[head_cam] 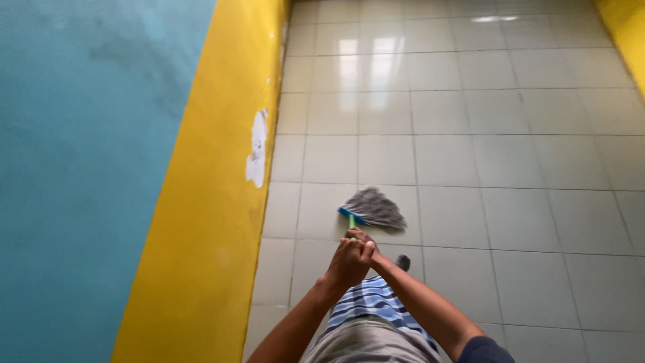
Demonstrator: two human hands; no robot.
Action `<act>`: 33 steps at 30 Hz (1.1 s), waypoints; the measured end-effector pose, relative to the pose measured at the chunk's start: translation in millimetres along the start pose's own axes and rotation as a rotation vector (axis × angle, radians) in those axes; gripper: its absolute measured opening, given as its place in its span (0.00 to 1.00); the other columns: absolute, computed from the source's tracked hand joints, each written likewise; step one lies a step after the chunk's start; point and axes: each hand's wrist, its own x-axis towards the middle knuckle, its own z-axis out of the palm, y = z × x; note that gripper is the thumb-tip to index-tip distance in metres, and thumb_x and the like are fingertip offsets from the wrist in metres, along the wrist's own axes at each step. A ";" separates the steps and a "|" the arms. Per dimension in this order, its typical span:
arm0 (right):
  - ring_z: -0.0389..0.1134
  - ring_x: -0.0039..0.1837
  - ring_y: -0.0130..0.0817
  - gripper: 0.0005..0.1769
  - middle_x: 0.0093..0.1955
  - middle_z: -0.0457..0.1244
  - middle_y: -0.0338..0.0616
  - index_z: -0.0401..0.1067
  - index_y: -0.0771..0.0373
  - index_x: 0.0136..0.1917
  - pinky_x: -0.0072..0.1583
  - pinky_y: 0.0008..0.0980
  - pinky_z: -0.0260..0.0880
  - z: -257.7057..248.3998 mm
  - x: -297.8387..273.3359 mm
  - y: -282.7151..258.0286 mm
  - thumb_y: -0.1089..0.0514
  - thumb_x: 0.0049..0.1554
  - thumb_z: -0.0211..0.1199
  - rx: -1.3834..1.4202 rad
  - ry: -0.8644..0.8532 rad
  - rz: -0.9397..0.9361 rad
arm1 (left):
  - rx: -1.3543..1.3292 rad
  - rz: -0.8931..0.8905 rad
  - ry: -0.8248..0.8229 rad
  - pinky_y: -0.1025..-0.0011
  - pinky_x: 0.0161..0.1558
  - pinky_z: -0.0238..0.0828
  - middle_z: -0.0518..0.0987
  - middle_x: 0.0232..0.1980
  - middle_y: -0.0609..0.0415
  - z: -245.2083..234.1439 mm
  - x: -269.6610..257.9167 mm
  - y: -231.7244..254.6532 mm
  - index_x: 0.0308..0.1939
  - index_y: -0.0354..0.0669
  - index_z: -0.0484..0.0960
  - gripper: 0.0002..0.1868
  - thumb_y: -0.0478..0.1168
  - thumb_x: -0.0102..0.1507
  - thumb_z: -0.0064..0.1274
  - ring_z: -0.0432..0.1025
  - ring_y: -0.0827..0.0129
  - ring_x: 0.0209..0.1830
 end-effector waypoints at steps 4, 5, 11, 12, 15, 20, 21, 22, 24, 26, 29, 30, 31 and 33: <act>0.67 0.49 0.44 0.11 0.44 0.64 0.49 0.71 0.64 0.44 0.52 0.40 0.68 38.6 19.6 -77.5 0.54 0.57 0.65 0.291 -0.037 0.201 | -0.134 -0.240 0.333 0.50 0.39 0.73 0.80 0.26 0.32 -28.1 -57.1 17.7 0.25 0.30 0.82 0.21 0.42 0.67 0.46 0.77 0.41 0.29; 0.67 0.50 0.45 0.11 0.46 0.65 0.47 0.71 0.63 0.47 0.53 0.40 0.70 43.6 17.4 -96.7 0.55 0.56 0.66 0.531 -0.072 0.236 | -0.129 -0.309 0.284 0.51 0.40 0.73 0.79 0.25 0.31 -34.9 -68.8 24.9 0.23 0.30 0.81 0.24 0.44 0.68 0.44 0.77 0.42 0.28; 0.71 0.55 0.48 0.09 0.52 0.68 0.50 0.72 0.63 0.49 0.57 0.42 0.72 31.1 13.6 -172.0 0.58 0.57 0.66 0.635 -0.239 -0.306 | -0.158 -0.350 0.297 0.54 0.39 0.75 0.79 0.25 0.33 -51.2 -131.2 42.1 0.24 0.30 0.81 0.25 0.46 0.69 0.45 0.78 0.45 0.27; 0.71 0.56 0.47 0.07 0.53 0.68 0.49 0.71 0.62 0.49 0.60 0.42 0.74 35.7 11.1 -167.4 0.57 0.61 0.64 0.792 -0.321 -0.500 | -0.219 -0.331 0.287 0.56 0.39 0.76 0.80 0.25 0.35 -49.6 -139.8 43.9 0.26 0.31 0.82 0.23 0.46 0.68 0.45 0.79 0.48 0.27; 0.71 0.56 0.47 0.11 0.53 0.69 0.47 0.70 0.60 0.53 0.59 0.40 0.72 4.3 -7.8 -188.8 0.52 0.63 0.58 0.824 -0.378 -0.508 | -0.227 -0.201 0.373 0.55 0.39 0.73 0.81 0.28 0.38 -53.2 -160.0 59.2 0.25 0.31 0.81 0.20 0.42 0.67 0.48 0.78 0.47 0.32; 0.72 0.56 0.47 0.09 0.54 0.69 0.45 0.71 0.58 0.49 0.57 0.44 0.71 -36.7 -55.7 -184.3 0.52 0.59 0.58 0.366 -0.351 -0.370 | -0.360 -0.108 0.223 0.57 0.39 0.70 0.80 0.30 0.40 -29.5 -159.1 87.6 0.28 0.31 0.80 0.18 0.41 0.68 0.47 0.76 0.51 0.32; 0.71 0.60 0.48 0.11 0.57 0.68 0.46 0.71 0.58 0.54 0.61 0.44 0.71 -49.3 -71.1 -176.7 0.52 0.62 0.58 0.615 -0.135 -0.549 | -0.388 -0.154 0.132 0.57 0.38 0.69 0.79 0.26 0.40 -21.7 -155.8 96.4 0.28 0.31 0.80 0.19 0.43 0.68 0.48 0.75 0.52 0.29; 0.71 0.60 0.48 0.11 0.57 0.68 0.46 0.71 0.58 0.54 0.61 0.44 0.71 -48.9 -87.6 -155.7 0.52 0.62 0.58 0.607 -0.125 -0.544 | -0.389 -0.143 0.124 0.57 0.38 0.69 0.79 0.26 0.40 -11.9 -149.2 105.6 0.28 0.31 0.80 0.19 0.43 0.68 0.48 0.75 0.52 0.29; 0.71 0.60 0.43 0.09 0.57 0.70 0.40 0.74 0.53 0.54 0.62 0.43 0.68 -46.4 -122.1 -115.7 0.52 0.62 0.58 0.243 -0.122 -0.362 | -0.420 -0.007 0.071 0.60 0.38 0.69 0.79 0.28 0.43 7.0 -137.9 123.5 0.32 0.34 0.81 0.20 0.46 0.71 0.46 0.74 0.57 0.29; 0.70 0.59 0.44 0.11 0.55 0.69 0.41 0.75 0.53 0.53 0.61 0.44 0.66 -62.0 -154.1 -94.7 0.52 0.57 0.60 0.061 -0.154 -0.221 | -0.439 0.081 0.048 0.60 0.39 0.68 0.78 0.28 0.42 12.1 -129.0 155.0 0.33 0.33 0.81 0.21 0.46 0.72 0.46 0.72 0.57 0.29; 0.68 0.57 0.44 0.11 0.52 0.70 0.42 0.78 0.52 0.50 0.60 0.44 0.64 -104.5 -205.2 -95.1 0.51 0.53 0.64 -0.163 -0.246 0.137 | -0.492 0.138 -0.037 0.60 0.37 0.66 0.78 0.29 0.42 47.3 -118.2 183.5 0.35 0.32 0.81 0.21 0.47 0.73 0.46 0.70 0.58 0.29; 0.68 0.57 0.44 0.10 0.50 0.70 0.42 0.78 0.51 0.48 0.60 0.44 0.64 -121.5 -224.2 -99.5 0.49 0.53 0.65 -0.209 -0.298 0.344 | -0.517 0.110 -0.093 0.61 0.34 0.66 0.78 0.29 0.43 65.9 -115.3 191.1 0.35 0.33 0.81 0.21 0.48 0.72 0.46 0.69 0.60 0.27; 0.68 0.57 0.44 0.10 0.50 0.70 0.42 0.78 0.51 0.48 0.60 0.44 0.64 -135.0 -247.5 -98.6 0.49 0.53 0.65 -0.205 -0.289 0.359 | -0.518 0.117 -0.109 0.61 0.34 0.66 0.78 0.29 0.43 77.5 -112.2 205.0 0.35 0.33 0.81 0.21 0.48 0.72 0.46 0.69 0.60 0.27; 0.70 0.53 0.42 0.08 0.47 0.70 0.39 0.76 0.53 0.43 0.57 0.44 0.65 -161.8 -293.2 -96.7 0.51 0.51 0.63 -0.273 -0.236 0.345 | -0.607 0.173 -0.162 0.61 0.35 0.69 0.80 0.32 0.44 101.1 -106.3 232.7 0.37 0.33 0.82 0.19 0.47 0.70 0.46 0.71 0.62 0.28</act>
